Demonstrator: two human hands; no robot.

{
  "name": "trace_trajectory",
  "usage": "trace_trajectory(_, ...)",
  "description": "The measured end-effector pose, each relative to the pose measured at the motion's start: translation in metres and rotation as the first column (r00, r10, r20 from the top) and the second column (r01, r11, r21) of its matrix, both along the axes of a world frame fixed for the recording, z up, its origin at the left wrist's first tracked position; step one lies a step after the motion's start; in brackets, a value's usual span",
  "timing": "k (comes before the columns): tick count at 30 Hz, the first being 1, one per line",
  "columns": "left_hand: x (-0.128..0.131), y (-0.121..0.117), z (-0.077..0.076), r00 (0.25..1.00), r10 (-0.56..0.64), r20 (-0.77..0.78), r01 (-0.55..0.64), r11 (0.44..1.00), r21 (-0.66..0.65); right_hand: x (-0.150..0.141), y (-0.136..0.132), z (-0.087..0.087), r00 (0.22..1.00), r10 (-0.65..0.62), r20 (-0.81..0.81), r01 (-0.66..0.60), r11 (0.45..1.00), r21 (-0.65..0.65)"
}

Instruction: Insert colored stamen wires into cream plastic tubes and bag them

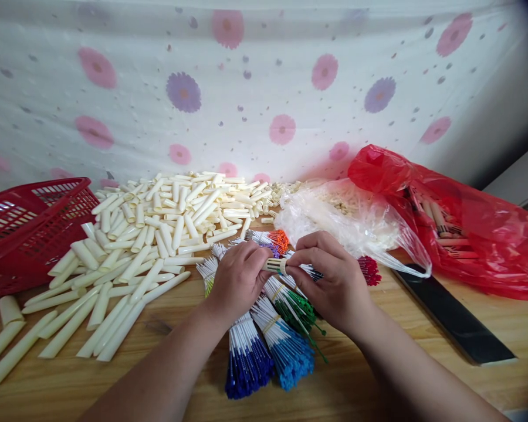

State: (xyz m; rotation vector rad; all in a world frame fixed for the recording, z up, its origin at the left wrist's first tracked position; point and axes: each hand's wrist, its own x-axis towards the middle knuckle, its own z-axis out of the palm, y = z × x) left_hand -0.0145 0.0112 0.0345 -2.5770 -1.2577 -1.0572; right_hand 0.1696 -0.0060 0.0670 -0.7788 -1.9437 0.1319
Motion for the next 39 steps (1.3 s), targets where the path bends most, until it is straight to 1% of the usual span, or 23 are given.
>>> trace_trajectory(4,0.001,-0.002,0.001,0.995,0.076,-0.058,-0.075,0.997,0.033,-0.002,0.001,-0.005,0.998,0.038,-0.043,-0.041,0.996,-0.074)
trace_trajectory(7,0.002,-0.004,0.003,0.984,0.150,-0.095,-0.143,0.987,0.075,-0.006,0.002,-0.007,0.991,0.015,-0.135,-0.040,0.983,-0.181)
trace_trajectory(12,0.005,-0.005,0.004,0.963,0.230,-0.143,-0.216,0.970,0.110,-0.012,0.004,-0.008,0.955,-0.059,-0.289,-0.060,0.921,-0.386)
trace_trajectory(14,0.005,-0.005,0.004,0.954,0.253,-0.159,-0.236,0.964,0.122,-0.012,0.004,-0.009,0.945,-0.061,-0.322,-0.088,0.899,-0.429)
trace_trajectory(17,0.005,-0.006,0.004,0.944,0.277,-0.181,-0.253,0.957,0.144,-0.011,0.005,-0.012,0.927,-0.037,-0.374,-0.150,0.876,-0.459)
trace_trajectory(19,0.005,-0.006,0.005,0.939,0.287,-0.188,-0.261,0.953,0.152,-0.009,0.005,-0.014,0.898,-0.011,-0.440,-0.233,0.836,-0.496)
trace_trajectory(22,0.004,-0.006,0.007,0.938,0.291,-0.189,-0.265,0.952,0.152,-0.005,0.006,-0.016,0.841,0.036,-0.541,-0.382,0.747,-0.544)
trace_trajectory(24,0.003,-0.007,0.007,0.938,0.290,-0.189,-0.264,0.952,0.151,-0.003,0.007,-0.016,0.825,0.063,-0.562,-0.433,0.709,-0.557)
trace_trajectory(26,0.004,-0.007,0.006,0.938,0.289,-0.191,-0.263,0.953,0.149,-0.002,0.007,-0.014,0.831,0.063,-0.553,-0.429,0.705,-0.565)
trace_trajectory(31,0.005,-0.005,0.002,0.948,0.273,-0.167,-0.253,0.959,0.130,-0.003,0.006,-0.012,0.861,-0.003,-0.508,-0.337,0.745,-0.575)
trace_trajectory(34,0.005,-0.005,0.001,0.951,0.271,-0.151,-0.253,0.959,0.124,-0.002,0.006,-0.012,0.862,-0.026,-0.506,-0.311,0.761,-0.570)
trace_trajectory(39,0.005,-0.005,0.001,0.942,0.294,-0.164,-0.273,0.952,0.138,-0.001,0.007,-0.014,0.843,-0.022,-0.538,-0.355,0.729,-0.586)
